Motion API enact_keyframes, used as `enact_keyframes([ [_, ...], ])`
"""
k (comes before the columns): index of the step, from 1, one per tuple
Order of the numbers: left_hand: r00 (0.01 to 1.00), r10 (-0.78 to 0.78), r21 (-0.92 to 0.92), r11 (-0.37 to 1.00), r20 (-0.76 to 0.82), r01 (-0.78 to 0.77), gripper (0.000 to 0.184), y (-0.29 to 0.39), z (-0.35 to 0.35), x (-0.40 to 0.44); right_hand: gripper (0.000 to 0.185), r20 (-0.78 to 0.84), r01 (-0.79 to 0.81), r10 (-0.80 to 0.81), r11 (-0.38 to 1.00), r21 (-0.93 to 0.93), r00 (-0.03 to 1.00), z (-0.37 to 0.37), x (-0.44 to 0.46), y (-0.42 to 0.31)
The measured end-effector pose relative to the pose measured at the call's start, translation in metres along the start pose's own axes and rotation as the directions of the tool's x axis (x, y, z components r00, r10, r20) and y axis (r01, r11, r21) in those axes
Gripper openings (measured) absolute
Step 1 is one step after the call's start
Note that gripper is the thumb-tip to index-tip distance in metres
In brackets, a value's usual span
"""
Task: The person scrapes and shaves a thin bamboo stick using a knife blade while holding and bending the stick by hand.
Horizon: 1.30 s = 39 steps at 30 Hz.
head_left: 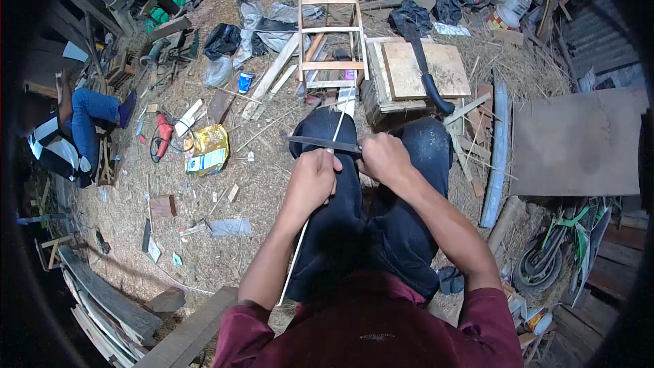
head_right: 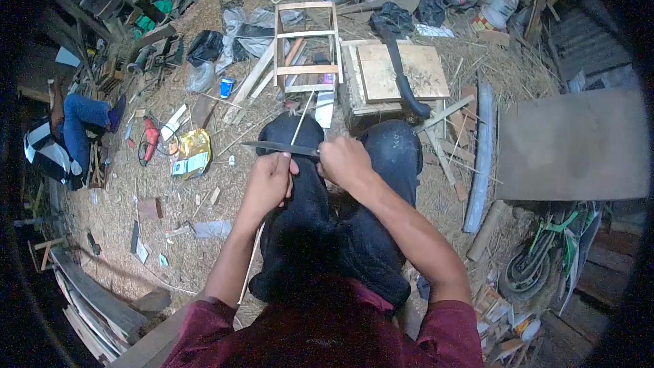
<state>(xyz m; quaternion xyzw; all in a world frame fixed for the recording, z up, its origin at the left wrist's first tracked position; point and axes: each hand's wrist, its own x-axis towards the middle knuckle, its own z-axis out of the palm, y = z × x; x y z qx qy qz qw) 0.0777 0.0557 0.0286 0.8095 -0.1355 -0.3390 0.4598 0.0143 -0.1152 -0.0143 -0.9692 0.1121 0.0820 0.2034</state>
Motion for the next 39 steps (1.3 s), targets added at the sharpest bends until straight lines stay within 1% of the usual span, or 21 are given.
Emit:
enact_keyframes([
  [1,1.000,-0.017,0.002,1.000,0.006,0.017,0.043,0.000,0.001,0.001,0.016,-0.001,0.010,-0.010,1.000,-0.008,1.000,0.002,0.001,0.000],
  [2,0.998,0.053,0.052,0.997,-0.042,-0.051,0.044,0.001,0.004,-0.002,0.016,0.029,0.010,-0.010,1.000,-0.020,1.000,0.002,0.002,0.002],
  [5,0.989,0.119,0.158,0.982,-0.092,-0.104,0.042,-0.001,0.011,-0.005,0.015,0.021,-0.035,0.036,0.999,-0.020,0.999,0.004,0.001,0.001],
  [8,0.956,0.259,0.232,0.947,-0.138,-0.223,0.040,-0.018,0.018,-0.003,0.021,-0.005,-0.120,0.120,0.991,-0.057,0.993,0.012,0.000,0.000],
  [11,0.964,0.228,0.274,0.944,-0.139,-0.184,0.042,-0.021,0.020,-0.017,0.020,-0.036,-0.235,0.235,0.972,0.009,0.971,0.015,0.003,0.004],
  [14,0.955,0.272,0.261,0.937,-0.121,-0.234,0.041,-0.042,0.014,-0.049,0.017,-0.057,-0.219,0.221,0.975,0.046,0.974,0.004,0.003,0.006],
  [17,0.976,0.193,0.235,0.958,-0.100,-0.165,0.040,-0.043,0.004,-0.063,0.017,-0.002,-0.222,0.222,0.974,0.054,0.975,0.007,0.002,0.002],
  [18,0.975,0.194,0.234,0.958,-0.105,-0.166,0.041,-0.043,0.003,-0.064,0.017,-0.014,-0.227,0.228,0.973,0.053,0.974,0.006,0.003,0.000],
  [21,0.991,0.110,0.245,0.966,-0.079,-0.087,0.036,-0.034,-0.004,-0.069,0.016,-0.035,-0.235,0.238,0.970,0.067,0.971,0.006,0.004,-0.006],
  [24,0.997,-0.026,0.252,0.967,-0.071,0.043,0.037,-0.031,-0.012,-0.077,0.017,-0.039,-0.255,0.260,0.961,0.106,0.965,0.009,0.006,-0.003],
  [26,0.994,0.055,0.229,0.973,-0.098,-0.031,0.038,-0.029,-0.010,-0.078,0.020,-0.044,-0.253,0.260,0.959,0.127,0.965,0.007,0.008,-0.002],
  [27,0.989,0.094,0.214,0.975,-0.111,-0.069,0.039,-0.029,-0.008,-0.079,0.020,-0.047,-0.277,0.285,0.952,0.132,0.957,0.005,0.008,-0.002],
  [30,0.976,0.208,0.283,0.942,-0.066,-0.182,0.043,-0.049,-0.011,-0.108,0.020,-0.070,-0.349,0.360,0.928,0.132,0.930,0.000,0.015,0.003],
  [32,0.993,0.047,0.073,0.997,-0.109,-0.039,0.045,-0.052,-0.020,-0.107,0.018,-0.094,-0.380,0.393,0.916,0.126,0.915,0.004,0.026,0.011],
  [33,0.992,-0.039,-0.041,0.999,-0.122,0.035,0.046,-0.053,-0.023,-0.107,0.019,-0.082,-0.378,0.394,0.912,0.159,0.915,0.005,0.026,0.013],
  [34,0.993,-0.061,-0.086,0.995,-0.096,0.053,0.049,-0.047,-0.026,-0.093,0.019,-0.088,-0.362,0.386,0.908,0.208,0.918,0.003,0.024,0.012],
  [37,0.997,-0.063,-0.245,0.967,0.033,0.070,0.046,-0.028,-0.014,-0.047,0.020,-0.146,-0.283,0.343,0.903,0.324,0.928,-0.017,0.012,0.000],
  [38,1.000,-0.016,-0.159,0.987,-0.011,0.014,0.046,-0.024,-0.009,-0.034,0.019,-0.169,-0.248,0.325,0.898,0.364,0.930,-0.020,0.008,-0.005],
  [39,0.998,0.034,-0.066,0.997,-0.052,-0.038,0.046,-0.021,-0.005,-0.022,0.019,-0.146,-0.194,0.234,0.949,0.247,0.961,-0.018,0.007,-0.008],
])
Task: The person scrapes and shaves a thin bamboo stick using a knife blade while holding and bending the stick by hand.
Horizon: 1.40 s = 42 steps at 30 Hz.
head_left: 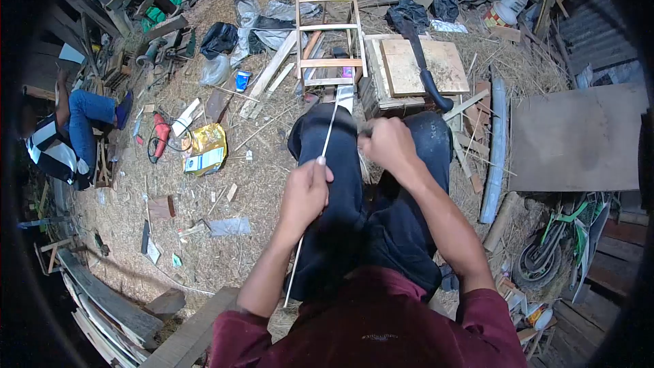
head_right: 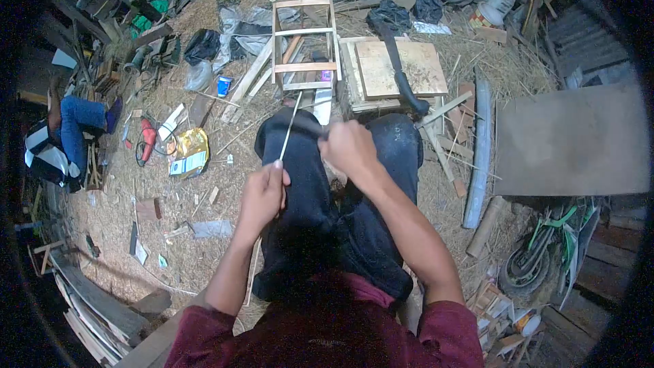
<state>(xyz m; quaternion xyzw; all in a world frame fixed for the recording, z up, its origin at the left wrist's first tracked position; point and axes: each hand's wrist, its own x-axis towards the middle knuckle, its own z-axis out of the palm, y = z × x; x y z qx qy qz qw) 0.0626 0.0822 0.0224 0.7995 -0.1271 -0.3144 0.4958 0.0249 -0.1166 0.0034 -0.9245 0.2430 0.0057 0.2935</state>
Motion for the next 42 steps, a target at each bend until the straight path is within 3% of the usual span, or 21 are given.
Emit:
enact_keyframes([
  [2,0.992,0.119,0.178,0.978,-0.041,-0.110,0.044,0.005,0.005,0.014,0.017,0.119,0.162,-0.140,0.966,-0.201,0.983,0.007,-0.004,0.000],
  [4,0.969,0.242,0.331,0.919,-0.041,-0.215,0.041,0.010,0.008,0.017,0.013,0.090,0.233,-0.217,0.943,-0.236,0.972,0.011,-0.004,0.009],
  [7,0.987,0.158,0.322,0.936,-0.014,-0.145,0.040,0.016,0.011,0.021,0.012,0.128,0.332,-0.308,0.907,-0.259,0.943,0.009,0.002,0.020],
  [10,0.982,0.185,0.365,0.917,-0.036,-0.159,0.040,0.019,0.018,0.026,0.012,0.219,0.354,-0.306,0.904,-0.237,0.927,0.007,0.003,0.025],
  [13,0.983,0.168,0.357,0.925,-0.079,-0.130,0.039,0.015,0.023,0.023,0.013,0.228,0.222,-0.160,0.935,-0.278,0.960,0.011,0.005,0.019],
  [16,0.982,0.181,0.431,0.891,-0.054,-0.141,0.031,-0.001,0.020,0.005,0.014,0.135,0.001,0.038,0.961,-0.278,0.990,0.017,0.015,0.021],
  [17,0.973,0.225,0.386,0.903,-0.049,-0.189,0.029,-0.001,0.018,-0.008,0.015,0.114,-0.005,0.035,0.968,-0.252,0.993,0.014,0.019,0.022],
  [21,0.996,0.083,0.349,0.935,-0.043,-0.062,0.032,-0.011,0.010,-0.030,0.014,0.131,-0.004,0.031,0.980,-0.200,0.991,0.010,0.019,0.021],
  [25,0.982,0.181,0.328,0.933,-0.061,-0.151,0.034,0.001,0.005,0.006,0.013,0.252,0.318,-0.271,0.933,-0.169,0.929,0.016,0.011,0.020],
  [27,0.967,0.243,0.391,0.900,-0.079,-0.194,0.036,0.010,0.004,0.025,0.014,0.236,0.285,-0.239,0.941,-0.183,0.942,0.027,0.005,0.016],
  [30,0.989,0.116,0.433,0.899,-0.088,-0.067,0.036,0.007,0.000,0.019,0.013,0.198,0.204,-0.162,0.955,-0.214,0.967,0.029,0.004,0.008],
  [33,0.987,0.143,0.374,0.921,-0.068,-0.108,0.037,-0.007,-0.001,-0.008,0.012,0.148,0.156,-0.127,0.965,-0.209,0.981,0.030,0.003,0.009],
  [39,0.999,0.017,0.326,0.945,-0.051,0.001,0.035,-0.012,-0.003,-0.039,0.020,0.084,0.088,-0.072,0.974,-0.210,0.994,0.034,0.002,0.014],
  [42,0.992,0.123,0.252,0.961,-0.021,-0.114,0.035,-0.042,0.001,-0.078,0.015,0.023,0.034,-0.030,0.980,-0.194,0.999,0.028,0.005,0.018],
])
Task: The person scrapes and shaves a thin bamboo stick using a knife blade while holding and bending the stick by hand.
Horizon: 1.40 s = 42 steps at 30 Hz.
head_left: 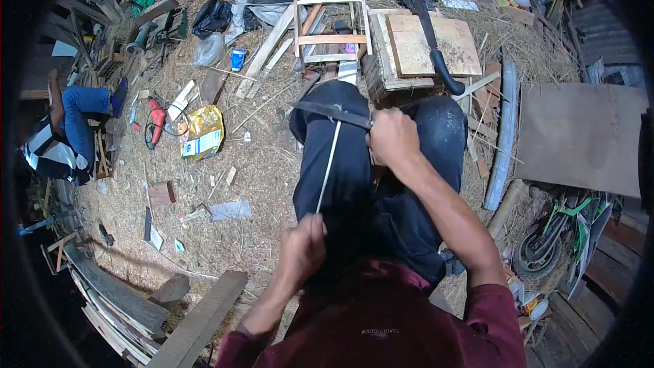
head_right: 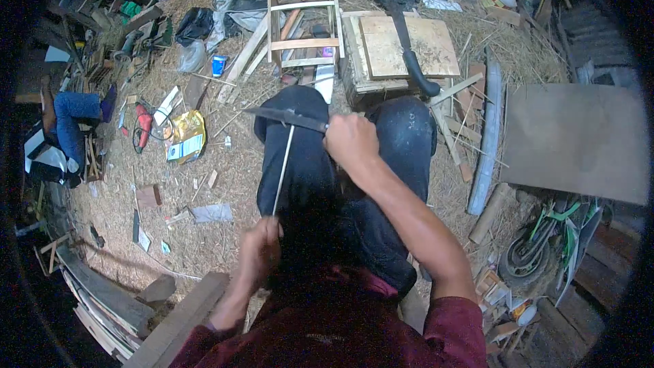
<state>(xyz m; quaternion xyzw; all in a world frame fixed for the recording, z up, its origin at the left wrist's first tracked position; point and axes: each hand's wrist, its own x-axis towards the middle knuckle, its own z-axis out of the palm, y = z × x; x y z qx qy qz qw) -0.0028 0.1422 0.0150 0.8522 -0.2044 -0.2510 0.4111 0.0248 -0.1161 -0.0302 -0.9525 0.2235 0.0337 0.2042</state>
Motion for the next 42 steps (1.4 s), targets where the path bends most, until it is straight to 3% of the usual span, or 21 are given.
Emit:
enact_keyframes([
  [4,0.991,-0.136,0.065,0.989,0.001,0.135,0.036,0.007,-0.005,-0.006,0.015,0.038,0.023,-0.023,1.000,0.003,0.999,-0.005,-0.003,0.006],
  [7,0.999,0.014,0.042,0.999,-0.052,-0.012,0.038,0.019,-0.005,0.037,0.014,0.051,0.134,-0.133,0.991,-0.010,0.990,0.000,-0.008,0.004],
  [9,0.998,-0.014,0.098,0.995,-0.067,0.020,0.033,0.032,-0.003,0.073,0.013,0.074,0.232,-0.229,0.972,-0.033,0.971,0.004,-0.012,0.002],
  [12,0.995,0.073,0.182,0.982,-0.074,-0.059,0.037,0.040,0.000,0.098,0.012,0.158,0.153,-0.140,0.985,-0.075,0.977,-0.005,-0.012,-0.006],
  [18,0.998,0.017,0.209,0.978,-0.058,-0.004,0.032,0.022,0.004,0.060,0.014,0.101,0.020,-0.010,0.995,-0.093,0.995,0.005,-0.014,-0.004],
  [24,0.997,0.014,0.221,0.975,-0.074,0.003,0.031,0.018,0.002,0.043,0.014,0.103,0.058,-0.050,0.996,-0.068,0.993,0.002,-0.017,-0.012],
  [28,0.997,0.010,0.195,0.981,-0.076,0.005,0.028,0.015,0.002,0.020,0.014,0.010,0.042,-0.042,0.999,-0.023,0.999,0.008,-0.012,-0.002],
  [31,0.997,-0.071,0.212,0.974,-0.041,0.078,0.028,0.014,-0.003,0.012,0.014,0.008,0.069,-0.069,0.998,0.008,0.998,0.007,-0.016,-0.001],
  [36,0.994,-0.107,0.152,0.982,-0.021,0.109,0.030,0.014,-0.012,-0.010,0.014,0.082,-0.030,0.031,0.999,-0.020,0.996,0.004,-0.007,-0.003],
  [40,0.988,-0.157,0.135,0.979,0.008,0.155,0.034,0.009,-0.010,-0.030,0.013,0.000,-0.030,0.030,0.999,0.016,1.000,-0.001,-0.005,0.005],
  [42,0.997,-0.070,0.008,0.997,-0.014,0.070,0.039,0.004,-0.009,-0.012,0.013,0.005,0.018,-0.018,0.999,0.031,1.000,-0.007,-0.005,0.006],
])
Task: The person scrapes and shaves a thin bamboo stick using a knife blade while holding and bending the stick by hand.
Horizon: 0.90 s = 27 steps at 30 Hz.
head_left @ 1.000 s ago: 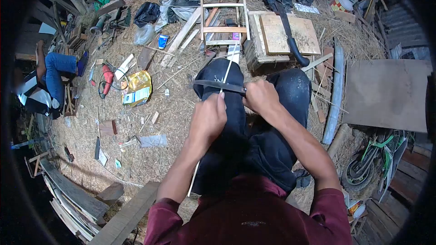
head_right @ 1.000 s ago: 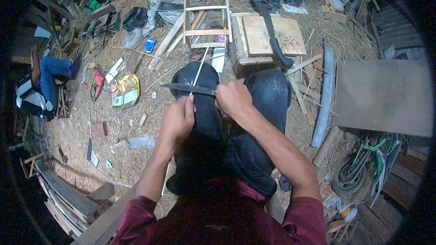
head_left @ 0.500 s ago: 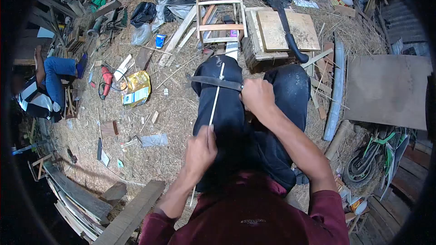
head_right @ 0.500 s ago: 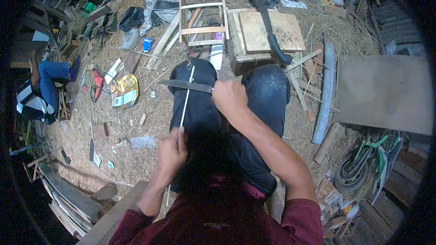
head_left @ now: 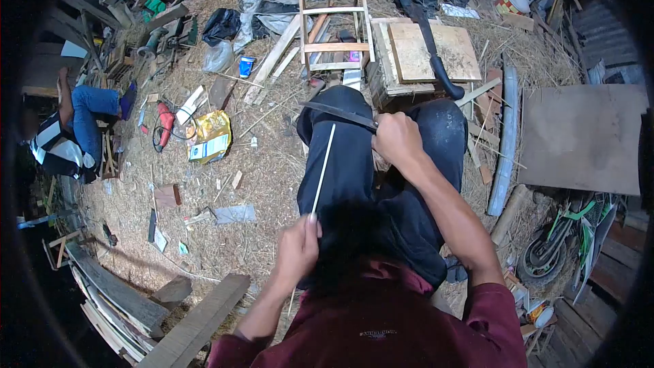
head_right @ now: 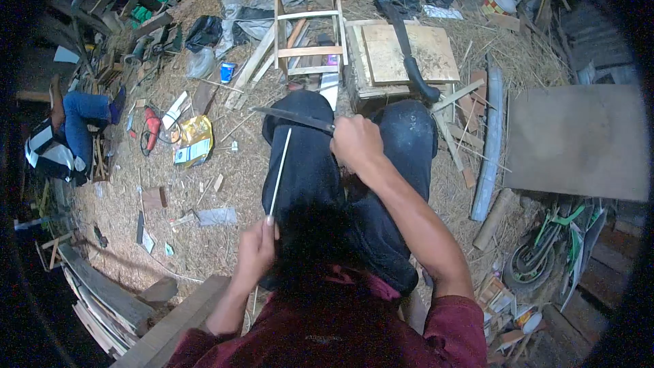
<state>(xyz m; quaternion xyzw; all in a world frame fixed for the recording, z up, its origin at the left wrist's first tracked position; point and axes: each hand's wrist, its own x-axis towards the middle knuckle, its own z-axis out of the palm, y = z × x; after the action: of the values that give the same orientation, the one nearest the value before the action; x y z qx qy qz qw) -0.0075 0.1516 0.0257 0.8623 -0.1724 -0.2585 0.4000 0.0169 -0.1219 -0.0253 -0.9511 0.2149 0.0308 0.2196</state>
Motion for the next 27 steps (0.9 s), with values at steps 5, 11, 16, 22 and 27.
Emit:
enact_keyframes([
  [5,0.996,-0.001,-0.259,0.966,0.093,0.026,0.044,0.024,0.001,0.082,0.014,0.087,0.269,-0.263,0.960,-0.072,0.961,0.002,-0.006,-0.002],
  [11,0.995,-0.015,-0.223,0.974,0.100,0.037,0.045,0.035,0.014,0.105,0.015,0.150,0.118,-0.099,0.985,-0.124,0.984,0.006,-0.005,-0.007],
  [16,0.983,0.180,-0.108,0.978,0.022,-0.177,0.039,0.010,0.022,0.055,0.018,0.041,-0.053,0.058,0.993,-0.107,0.997,0.000,0.001,0.001],
  [22,0.997,0.045,-0.034,0.998,0.065,-0.043,0.037,0.013,0.013,0.032,0.014,0.092,0.021,-0.015,0.997,-0.068,0.996,0.001,0.000,0.006],
  [27,0.999,0.003,-0.040,0.999,0.047,-0.001,0.034,0.040,0.011,0.098,0.014,0.172,0.134,-0.115,0.986,-0.103,0.978,-0.001,-0.003,-0.004],
])
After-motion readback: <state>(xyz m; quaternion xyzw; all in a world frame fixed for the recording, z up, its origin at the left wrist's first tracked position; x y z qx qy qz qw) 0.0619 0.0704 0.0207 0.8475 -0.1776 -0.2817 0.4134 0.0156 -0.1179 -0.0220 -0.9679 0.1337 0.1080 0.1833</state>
